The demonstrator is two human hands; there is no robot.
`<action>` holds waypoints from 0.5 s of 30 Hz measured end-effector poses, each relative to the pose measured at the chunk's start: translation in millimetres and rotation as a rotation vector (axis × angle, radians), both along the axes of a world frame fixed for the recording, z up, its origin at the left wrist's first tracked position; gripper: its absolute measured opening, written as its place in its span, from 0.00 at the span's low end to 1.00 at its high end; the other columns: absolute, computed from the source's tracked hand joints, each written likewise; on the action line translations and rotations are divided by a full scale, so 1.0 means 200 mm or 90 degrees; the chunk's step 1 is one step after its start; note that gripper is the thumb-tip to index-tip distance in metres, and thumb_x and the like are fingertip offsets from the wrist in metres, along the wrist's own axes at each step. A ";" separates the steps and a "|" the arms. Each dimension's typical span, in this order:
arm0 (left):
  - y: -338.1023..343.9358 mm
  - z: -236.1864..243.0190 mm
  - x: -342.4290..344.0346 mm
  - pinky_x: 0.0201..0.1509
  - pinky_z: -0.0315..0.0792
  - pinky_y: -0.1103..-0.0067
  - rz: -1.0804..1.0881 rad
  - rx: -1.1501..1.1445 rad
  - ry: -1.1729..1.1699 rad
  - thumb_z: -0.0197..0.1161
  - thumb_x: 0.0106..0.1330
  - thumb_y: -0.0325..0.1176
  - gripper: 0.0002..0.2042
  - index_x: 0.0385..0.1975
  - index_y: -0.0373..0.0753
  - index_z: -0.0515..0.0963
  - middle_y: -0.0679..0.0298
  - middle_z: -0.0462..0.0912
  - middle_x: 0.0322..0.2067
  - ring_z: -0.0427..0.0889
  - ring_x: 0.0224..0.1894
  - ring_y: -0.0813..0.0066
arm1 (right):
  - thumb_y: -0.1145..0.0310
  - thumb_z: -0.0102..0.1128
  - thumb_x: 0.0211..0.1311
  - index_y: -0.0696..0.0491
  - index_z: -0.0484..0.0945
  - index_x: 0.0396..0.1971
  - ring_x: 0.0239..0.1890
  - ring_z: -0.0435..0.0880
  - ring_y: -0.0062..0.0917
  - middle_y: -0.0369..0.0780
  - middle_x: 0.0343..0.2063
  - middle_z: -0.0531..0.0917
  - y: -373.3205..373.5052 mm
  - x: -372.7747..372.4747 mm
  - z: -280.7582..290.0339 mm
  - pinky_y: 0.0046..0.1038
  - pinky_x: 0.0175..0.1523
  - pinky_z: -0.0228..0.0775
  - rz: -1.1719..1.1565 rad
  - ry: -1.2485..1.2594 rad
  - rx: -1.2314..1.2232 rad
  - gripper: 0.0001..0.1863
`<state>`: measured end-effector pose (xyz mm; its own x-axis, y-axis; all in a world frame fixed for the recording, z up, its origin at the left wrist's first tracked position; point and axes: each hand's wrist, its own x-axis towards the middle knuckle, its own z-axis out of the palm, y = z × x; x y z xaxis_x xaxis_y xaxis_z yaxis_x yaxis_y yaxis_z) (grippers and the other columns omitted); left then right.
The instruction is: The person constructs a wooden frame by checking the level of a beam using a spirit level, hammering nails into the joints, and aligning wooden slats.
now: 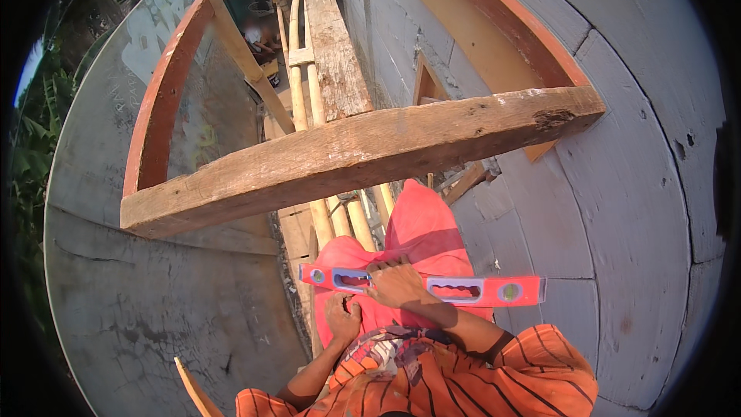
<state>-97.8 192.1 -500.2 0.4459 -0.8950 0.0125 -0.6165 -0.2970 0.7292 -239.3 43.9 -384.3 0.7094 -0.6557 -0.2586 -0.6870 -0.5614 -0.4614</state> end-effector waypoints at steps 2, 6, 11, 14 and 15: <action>0.00 -0.01 0.00 0.48 0.66 0.65 0.003 -0.001 -0.001 0.63 0.51 0.30 0.11 0.34 0.37 0.75 0.56 0.77 0.34 0.73 0.41 0.55 | 0.52 0.60 0.57 0.56 0.76 0.48 0.52 0.80 0.38 0.49 0.45 0.83 0.00 0.00 -0.02 0.45 0.61 0.58 0.000 -0.003 -0.003 0.25; 0.00 -0.02 0.00 0.48 0.66 0.64 0.003 -0.011 -0.006 0.63 0.51 0.30 0.11 0.34 0.37 0.75 0.55 0.78 0.35 0.74 0.41 0.54 | 0.53 0.59 0.58 0.56 0.76 0.48 0.52 0.80 0.38 0.48 0.45 0.83 0.01 0.00 -0.05 0.45 0.61 0.59 0.005 -0.003 -0.012 0.25; 0.00 -0.02 0.00 0.48 0.66 0.63 0.011 -0.021 -0.002 0.63 0.51 0.30 0.11 0.34 0.37 0.75 0.55 0.78 0.34 0.74 0.42 0.53 | 0.52 0.58 0.60 0.56 0.74 0.49 0.53 0.79 0.39 0.48 0.48 0.81 0.00 0.00 -0.01 0.45 0.61 0.59 0.018 0.023 0.002 0.26; 0.00 -0.02 0.01 0.48 0.66 0.63 0.006 -0.020 -0.008 0.63 0.51 0.30 0.10 0.33 0.37 0.75 0.55 0.78 0.34 0.74 0.41 0.54 | 0.50 0.58 0.60 0.56 0.74 0.50 0.54 0.78 0.38 0.48 0.49 0.81 0.00 0.00 -0.02 0.45 0.61 0.59 0.022 0.034 0.001 0.26; 0.00 -0.02 0.01 0.48 0.66 0.63 0.005 -0.020 -0.012 0.63 0.51 0.30 0.10 0.33 0.37 0.75 0.55 0.78 0.34 0.74 0.41 0.54 | 0.50 0.58 0.60 0.56 0.74 0.50 0.54 0.78 0.38 0.48 0.49 0.81 0.00 0.00 -0.02 0.45 0.61 0.59 0.019 0.039 0.004 0.27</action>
